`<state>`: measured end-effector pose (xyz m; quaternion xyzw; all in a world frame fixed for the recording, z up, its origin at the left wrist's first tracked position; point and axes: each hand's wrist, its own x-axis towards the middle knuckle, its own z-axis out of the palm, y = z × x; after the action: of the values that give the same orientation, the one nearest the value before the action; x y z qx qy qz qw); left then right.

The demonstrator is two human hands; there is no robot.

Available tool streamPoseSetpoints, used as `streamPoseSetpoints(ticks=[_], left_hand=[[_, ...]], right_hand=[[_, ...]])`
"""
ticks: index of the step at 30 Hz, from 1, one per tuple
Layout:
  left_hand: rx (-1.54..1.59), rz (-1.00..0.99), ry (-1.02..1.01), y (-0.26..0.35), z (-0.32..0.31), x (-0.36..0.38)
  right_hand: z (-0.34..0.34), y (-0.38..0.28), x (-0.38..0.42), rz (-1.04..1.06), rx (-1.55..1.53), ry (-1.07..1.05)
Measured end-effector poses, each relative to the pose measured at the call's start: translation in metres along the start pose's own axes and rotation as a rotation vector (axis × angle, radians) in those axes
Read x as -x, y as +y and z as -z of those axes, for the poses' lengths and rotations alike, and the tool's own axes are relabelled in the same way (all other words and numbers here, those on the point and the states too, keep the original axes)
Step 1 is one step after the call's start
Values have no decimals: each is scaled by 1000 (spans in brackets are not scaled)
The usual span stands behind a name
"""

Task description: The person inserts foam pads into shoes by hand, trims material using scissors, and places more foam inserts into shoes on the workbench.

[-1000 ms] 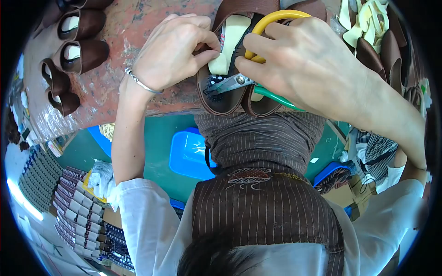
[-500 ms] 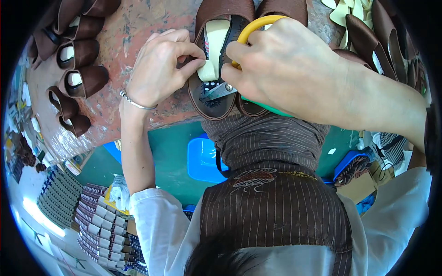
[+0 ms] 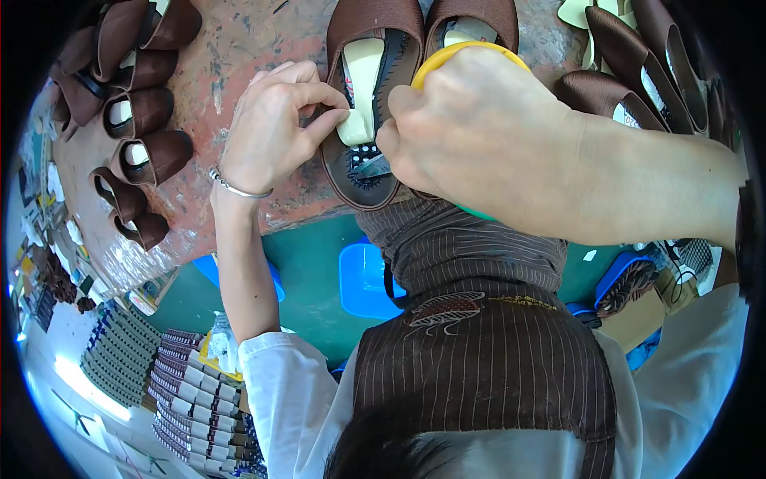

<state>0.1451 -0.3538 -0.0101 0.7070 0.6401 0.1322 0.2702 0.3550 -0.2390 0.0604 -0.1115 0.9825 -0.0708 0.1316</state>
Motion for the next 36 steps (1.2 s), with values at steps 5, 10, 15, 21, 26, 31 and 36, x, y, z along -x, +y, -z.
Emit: streamPoseSetpoints(ticks=[5,10,15,21,26,31,36], left_hand=[[3,3,-8,0,0,0],[37,42,-31,1,0,1],[4,19,-22,2,2,1],[6,12,33,9,1,7],[-69,-4,43,27,7,18],[-175,-94,21,45,6,26],[-226,-1,-108,49,1,32]], right_hand=[[7,-7,-2,-2,-45,-20],[12,-14,-1,-4,-37,-54],[8,-13,13,-144,-46,62],[21,2,79,-450,-301,321],[17,-16,159,-867,-708,446],[-14,-44,203,-1073,-820,640],[-23,-47,227,-1177,-739,686]])
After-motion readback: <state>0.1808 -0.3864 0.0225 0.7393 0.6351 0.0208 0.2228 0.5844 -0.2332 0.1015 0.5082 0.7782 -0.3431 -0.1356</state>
